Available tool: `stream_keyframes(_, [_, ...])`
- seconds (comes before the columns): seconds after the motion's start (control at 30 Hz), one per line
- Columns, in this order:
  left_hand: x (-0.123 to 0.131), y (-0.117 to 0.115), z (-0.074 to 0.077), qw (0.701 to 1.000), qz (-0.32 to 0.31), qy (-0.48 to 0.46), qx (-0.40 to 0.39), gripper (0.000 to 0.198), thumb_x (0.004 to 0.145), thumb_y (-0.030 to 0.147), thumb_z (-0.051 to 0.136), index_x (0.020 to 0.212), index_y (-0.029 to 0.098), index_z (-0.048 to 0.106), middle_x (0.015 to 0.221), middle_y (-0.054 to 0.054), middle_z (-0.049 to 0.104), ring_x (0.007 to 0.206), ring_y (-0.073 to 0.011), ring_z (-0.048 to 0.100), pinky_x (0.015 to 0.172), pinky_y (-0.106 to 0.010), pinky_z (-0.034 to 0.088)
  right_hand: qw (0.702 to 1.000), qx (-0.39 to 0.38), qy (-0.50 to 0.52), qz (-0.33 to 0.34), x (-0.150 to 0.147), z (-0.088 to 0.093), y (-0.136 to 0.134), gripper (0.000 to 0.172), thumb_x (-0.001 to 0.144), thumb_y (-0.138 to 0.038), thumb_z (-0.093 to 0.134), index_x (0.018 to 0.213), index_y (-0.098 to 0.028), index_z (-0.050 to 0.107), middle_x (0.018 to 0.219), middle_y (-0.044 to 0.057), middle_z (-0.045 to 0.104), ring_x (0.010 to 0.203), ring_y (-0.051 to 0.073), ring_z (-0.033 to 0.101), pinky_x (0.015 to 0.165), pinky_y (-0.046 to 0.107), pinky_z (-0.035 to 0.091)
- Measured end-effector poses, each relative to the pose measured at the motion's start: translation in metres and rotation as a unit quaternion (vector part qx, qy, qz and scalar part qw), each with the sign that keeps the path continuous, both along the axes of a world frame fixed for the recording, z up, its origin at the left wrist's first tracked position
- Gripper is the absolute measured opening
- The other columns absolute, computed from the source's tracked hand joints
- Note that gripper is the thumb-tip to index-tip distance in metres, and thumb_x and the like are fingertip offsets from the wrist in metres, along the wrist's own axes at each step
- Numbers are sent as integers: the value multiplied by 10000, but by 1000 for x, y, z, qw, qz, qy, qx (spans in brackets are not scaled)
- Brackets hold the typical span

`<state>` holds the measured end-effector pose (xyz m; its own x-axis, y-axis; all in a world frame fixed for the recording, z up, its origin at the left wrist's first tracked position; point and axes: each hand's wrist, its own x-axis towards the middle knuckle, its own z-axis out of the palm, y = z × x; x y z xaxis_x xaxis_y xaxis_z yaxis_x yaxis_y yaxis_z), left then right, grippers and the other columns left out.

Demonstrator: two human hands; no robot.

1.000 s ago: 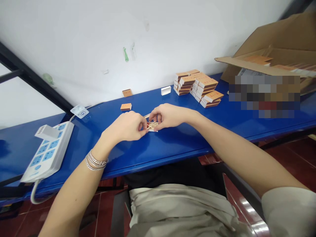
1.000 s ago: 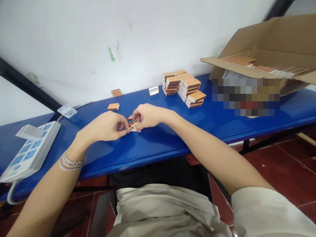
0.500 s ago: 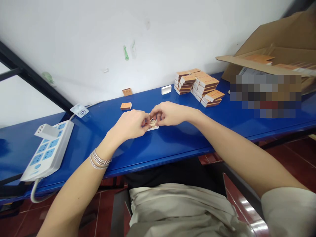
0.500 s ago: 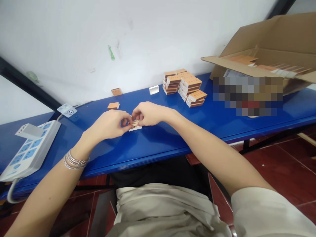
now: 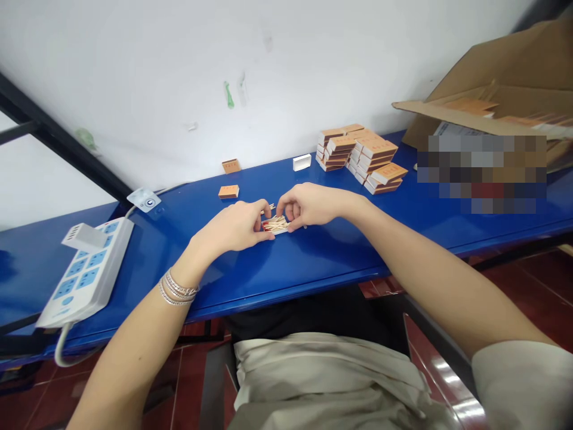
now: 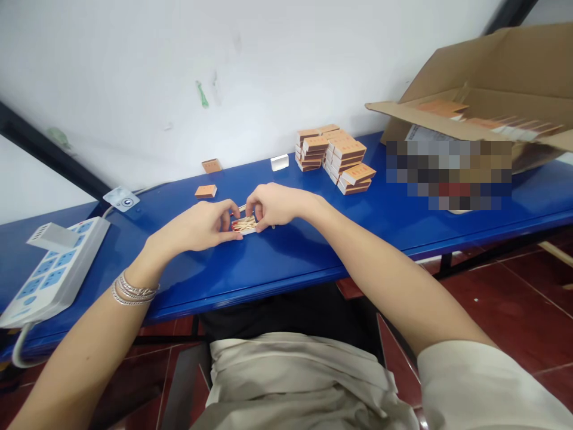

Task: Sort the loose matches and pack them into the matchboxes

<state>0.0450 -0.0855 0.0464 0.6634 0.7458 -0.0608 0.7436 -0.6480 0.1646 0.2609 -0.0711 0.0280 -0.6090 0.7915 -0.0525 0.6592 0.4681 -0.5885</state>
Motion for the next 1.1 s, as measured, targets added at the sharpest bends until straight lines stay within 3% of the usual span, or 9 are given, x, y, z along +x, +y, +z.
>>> stream_keyframes(0.17, [-1, 3, -2, 1000, -5, -21, -8, 284, 810, 387, 681, 1000, 212, 564, 872, -11, 706, 699, -180, 634, 585, -280, 397, 998, -55, 38, -4, 1, -1, 0, 327, 690, -262, 783, 993, -175, 695, 744, 6, 745, 574, 129, 654, 582, 245, 490])
stream_keyframes(0.43, [-2, 5, -4, 999, -15, -32, -2, 320, 794, 405, 683, 1020, 199, 586, 902, -28, 696, 724, -181, 630, 605, -284, 408, 999, -12, 45, -10, -2, 0, 0, 371, 634, -331, 834, 939, -155, 718, 730, 17, 735, 594, 135, 657, 580, 252, 495])
stream_keyframes(0.57, [-2, 6, -6, 999, -4, -27, 26, 376, 783, 416, 691, 1060, 181, 592, 965, -62, 690, 768, -200, 630, 651, -303, 428, 998, -41, 43, -7, 3, 1, 4, 442, 606, -388, 855, 954, -152, 719, 757, 28, 736, 577, 134, 652, 561, 258, 495])
stream_keyframes(0.87, [1, 7, -7, 998, -16, -52, 12, 318, 793, 343, 699, 1042, 164, 614, 1001, -78, 686, 809, -201, 629, 716, -318, 455, 995, -72, 64, 9, 2, -7, 9, 337, 655, -356, 829, 900, -151, 719, 759, 40, 746, 567, 129, 652, 548, 249, 509])
stream_keyframes(1.1, [-1, 6, -1, 998, -7, -53, 18, 360, 780, 406, 707, 1040, 174, 619, 1004, -72, 692, 770, -191, 623, 672, -303, 445, 994, -77, 78, 12, 4, -5, 9, 337, 681, -368, 814, 917, -145, 721, 747, 37, 740, 565, 121, 643, 554, 243, 506])
